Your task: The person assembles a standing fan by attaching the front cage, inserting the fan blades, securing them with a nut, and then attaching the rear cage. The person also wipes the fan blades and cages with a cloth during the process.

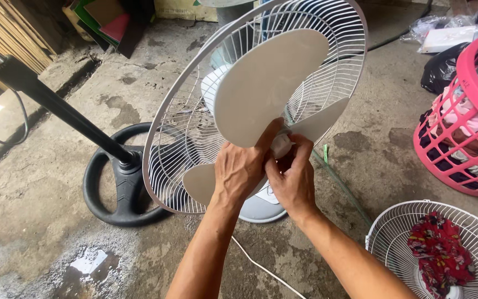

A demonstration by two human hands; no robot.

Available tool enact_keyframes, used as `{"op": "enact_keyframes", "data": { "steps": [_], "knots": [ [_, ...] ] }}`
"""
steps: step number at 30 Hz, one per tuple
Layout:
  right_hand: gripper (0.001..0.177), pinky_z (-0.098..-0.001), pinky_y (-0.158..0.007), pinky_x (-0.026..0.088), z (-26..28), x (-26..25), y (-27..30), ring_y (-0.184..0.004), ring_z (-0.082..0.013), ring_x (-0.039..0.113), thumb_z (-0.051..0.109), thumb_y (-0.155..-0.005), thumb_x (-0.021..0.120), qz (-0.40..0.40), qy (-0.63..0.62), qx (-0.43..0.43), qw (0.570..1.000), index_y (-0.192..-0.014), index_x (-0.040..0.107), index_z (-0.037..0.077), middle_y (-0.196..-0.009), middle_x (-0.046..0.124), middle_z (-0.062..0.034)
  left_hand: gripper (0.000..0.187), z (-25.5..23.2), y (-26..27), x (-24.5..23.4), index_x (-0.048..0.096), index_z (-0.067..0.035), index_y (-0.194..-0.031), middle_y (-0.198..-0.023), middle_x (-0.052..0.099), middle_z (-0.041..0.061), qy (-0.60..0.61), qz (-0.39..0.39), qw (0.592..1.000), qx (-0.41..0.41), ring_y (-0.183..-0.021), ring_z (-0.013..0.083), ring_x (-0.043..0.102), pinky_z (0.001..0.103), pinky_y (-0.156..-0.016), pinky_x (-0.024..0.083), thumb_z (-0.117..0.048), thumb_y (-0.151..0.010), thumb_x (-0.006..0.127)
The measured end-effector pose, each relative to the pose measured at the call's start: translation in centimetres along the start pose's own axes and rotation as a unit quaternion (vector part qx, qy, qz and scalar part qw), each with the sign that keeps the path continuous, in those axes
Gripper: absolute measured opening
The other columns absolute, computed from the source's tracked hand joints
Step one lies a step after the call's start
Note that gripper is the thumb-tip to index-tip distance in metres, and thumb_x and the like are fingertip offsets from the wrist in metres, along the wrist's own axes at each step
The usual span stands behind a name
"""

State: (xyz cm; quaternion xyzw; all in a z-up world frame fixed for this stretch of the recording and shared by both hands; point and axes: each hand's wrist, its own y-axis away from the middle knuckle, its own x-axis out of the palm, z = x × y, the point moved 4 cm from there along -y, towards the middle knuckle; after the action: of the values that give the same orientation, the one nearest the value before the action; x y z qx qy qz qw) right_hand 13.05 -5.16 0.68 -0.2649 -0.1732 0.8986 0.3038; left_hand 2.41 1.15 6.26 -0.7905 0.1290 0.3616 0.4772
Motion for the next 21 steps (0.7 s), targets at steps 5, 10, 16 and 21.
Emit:
{"op": "enact_keyframes", "data": {
  "steps": [5,10,16,21],
  "knots": [
    [0.051,-0.0328,-0.074,0.061,-0.51,0.00,-0.08,-0.089,-0.0192,0.065,0.012,-0.087,0.069,-0.012,-0.087,0.082,0.993,-0.124,0.035,0.002,-0.105,0.060,-0.0144,0.046,0.00,-0.13,-0.31,0.064,-0.024,-0.131,-0.108,0.073,0.009,0.019,0.005,1.000,-0.012,-0.084,0.0280,0.073,0.039,-0.065,0.058,-0.016,-0.086,0.070],
    [0.045,-0.0300,-0.073,0.056,0.09,0.36,-0.10,-0.089,-0.0144,0.058,0.007,-0.088,0.070,-0.019,-0.187,0.080,0.979,-0.122,0.039,0.002,-0.104,0.056,-0.0110,0.047,0.12,-0.27,-0.40,0.064,-0.025,-0.130,-0.105,0.073,0.007,0.029,-0.002,0.999,-0.018,-0.081,0.0261,0.072,0.037,-0.060,0.057,-0.016,-0.085,0.073],
    [0.046,-0.0299,-0.073,0.058,-0.31,0.14,-0.35,-0.087,-0.0147,0.061,0.007,-0.088,0.069,-0.016,-0.138,0.053,0.989,-0.124,0.039,0.002,-0.104,0.058,-0.0108,0.045,0.02,-0.42,-0.29,0.064,-0.025,-0.130,-0.105,0.072,0.006,0.039,0.007,0.999,-0.023,-0.078,0.0246,0.072,0.036,-0.057,0.056,-0.017,-0.086,0.074],
    [0.048,-0.0330,-0.083,0.065,-0.84,0.21,0.13,-0.100,-0.0200,0.069,0.005,-0.090,0.068,-0.013,-0.098,-0.028,0.995,-0.127,0.037,0.002,-0.115,0.061,-0.0138,0.042,0.10,-0.21,-0.10,0.065,-0.025,-0.129,-0.102,0.072,0.005,0.021,0.017,0.999,-0.020,-0.074,0.0223,0.070,0.034,-0.055,0.055,-0.017,-0.088,0.072]
  ]
}}
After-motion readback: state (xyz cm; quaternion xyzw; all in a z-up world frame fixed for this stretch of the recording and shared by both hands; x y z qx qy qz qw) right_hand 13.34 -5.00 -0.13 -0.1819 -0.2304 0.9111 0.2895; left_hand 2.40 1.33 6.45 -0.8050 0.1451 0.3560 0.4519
